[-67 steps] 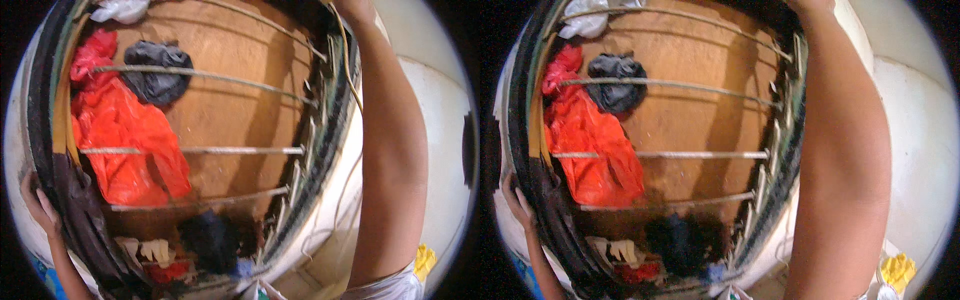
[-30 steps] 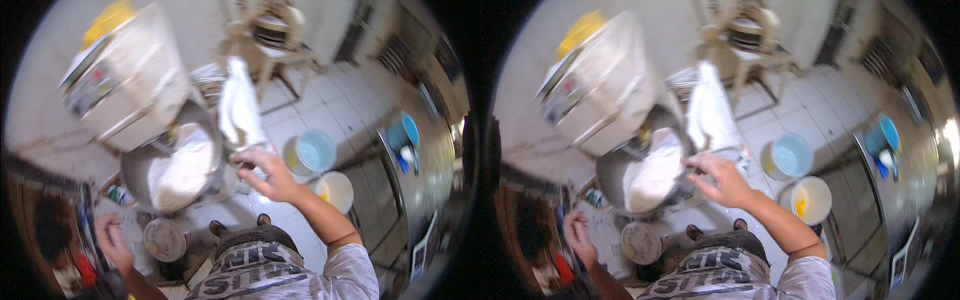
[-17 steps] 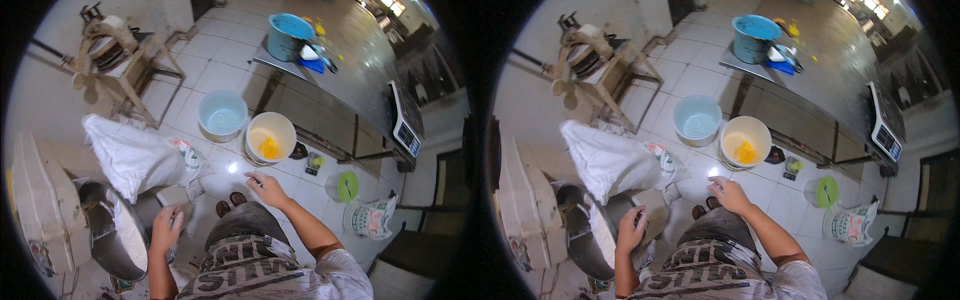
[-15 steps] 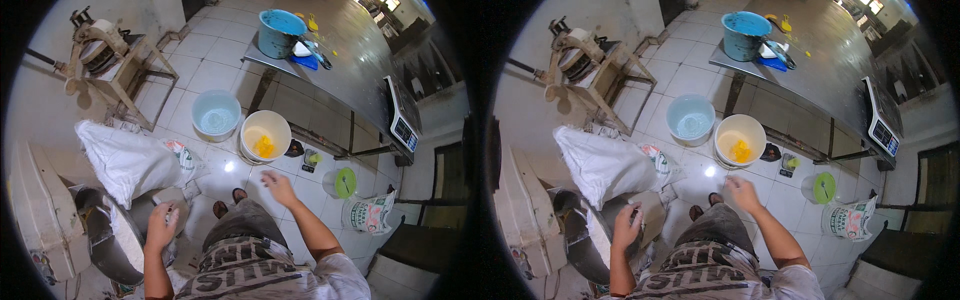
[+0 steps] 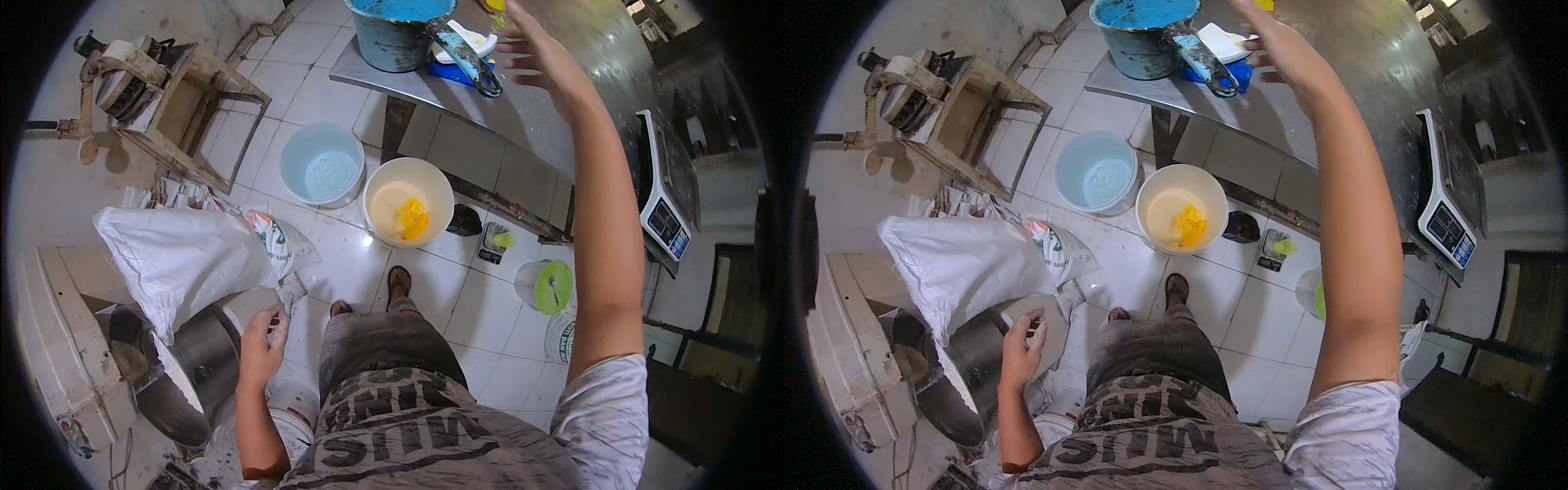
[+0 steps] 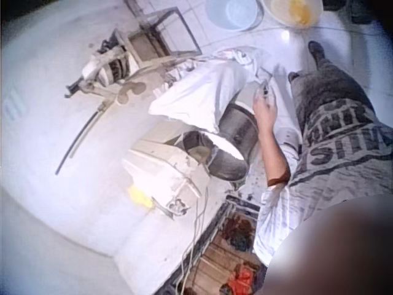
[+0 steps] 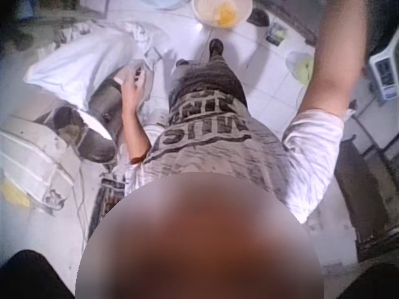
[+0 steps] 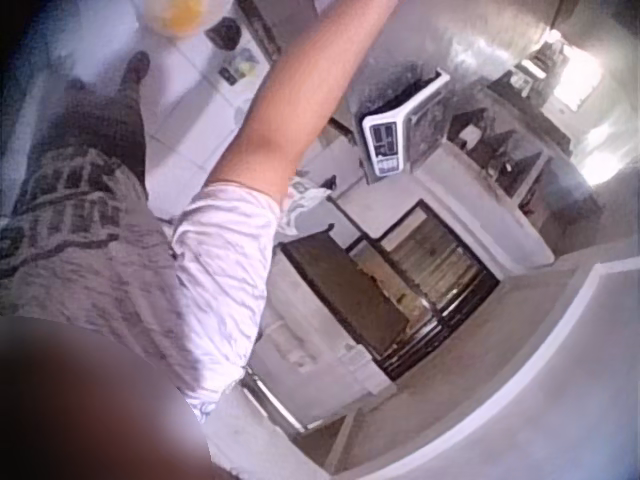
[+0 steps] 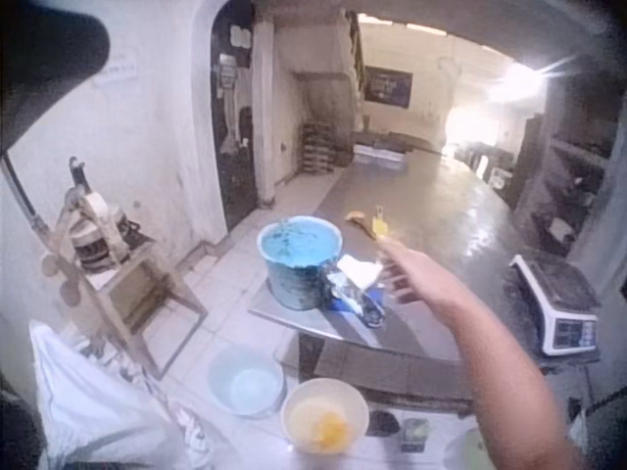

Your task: The person weighs dry ingredients on a digital scale, cracks eggs into a bucket, adds liquid from a blue scoop, and mixes the ingredients together in a large industrial mixer.

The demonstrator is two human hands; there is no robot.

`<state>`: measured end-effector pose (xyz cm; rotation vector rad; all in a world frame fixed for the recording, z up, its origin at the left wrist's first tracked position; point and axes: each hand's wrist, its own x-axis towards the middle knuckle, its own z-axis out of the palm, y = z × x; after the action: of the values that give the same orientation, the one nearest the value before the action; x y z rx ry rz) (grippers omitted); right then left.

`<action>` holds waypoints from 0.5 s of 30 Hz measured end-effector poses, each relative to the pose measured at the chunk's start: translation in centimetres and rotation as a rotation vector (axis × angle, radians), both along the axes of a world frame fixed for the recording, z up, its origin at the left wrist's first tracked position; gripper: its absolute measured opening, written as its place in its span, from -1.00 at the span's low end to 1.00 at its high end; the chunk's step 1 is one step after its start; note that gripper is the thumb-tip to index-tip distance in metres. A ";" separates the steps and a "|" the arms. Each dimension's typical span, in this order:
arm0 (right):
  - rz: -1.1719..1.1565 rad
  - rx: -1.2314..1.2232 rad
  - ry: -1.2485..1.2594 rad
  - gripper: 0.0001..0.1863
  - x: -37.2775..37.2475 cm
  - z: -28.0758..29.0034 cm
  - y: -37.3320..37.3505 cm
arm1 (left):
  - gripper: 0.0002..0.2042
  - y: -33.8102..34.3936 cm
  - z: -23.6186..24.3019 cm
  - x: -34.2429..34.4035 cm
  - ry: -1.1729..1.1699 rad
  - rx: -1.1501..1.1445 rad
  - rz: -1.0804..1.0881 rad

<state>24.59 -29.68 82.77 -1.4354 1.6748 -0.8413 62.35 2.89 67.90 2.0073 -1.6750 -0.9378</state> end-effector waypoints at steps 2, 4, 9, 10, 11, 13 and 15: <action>0.157 0.195 -0.008 -0.25 0.9 0.4 -1.7 | -0.76 0.5 -0.4 -0.3 -0.002 0.026 0.033; 0.343 0.241 0.071 -0.32 2.2 -0.5 -2.5 | -0.77 0.9 -0.9 0.5 0.002 0.039 0.075; 0.347 0.413 -0.248 -0.55 5.0 -2.0 -2.8 | -0.76 0.1 -1.5 3.1 0.021 0.104 0.111; 0.331 0.439 -0.307 -0.59 5.5 -2.1 -2.5 | -0.76 -0.2 -1.5 3.9 0.039 0.126 0.119; 0.292 0.425 -0.361 -0.64 6.3 -2.3 -1.9 | -0.75 -0.5 -1.9 4.9 0.047 0.098 0.087; 0.267 0.369 -0.418 -0.69 6.2 -2.3 -1.5 | -0.75 -1.4 -2.4 6.8 0.034 0.082 0.053; 0.212 0.324 -0.508 -0.70 7.3 -1.6 -0.9 | -0.75 -2.0 -3.3 8.6 0.000 0.021 -0.004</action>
<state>31.86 -30.56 81.16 -1.0439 1.1853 -0.7023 70.92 0.87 64.57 2.0187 -1.6760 -0.9610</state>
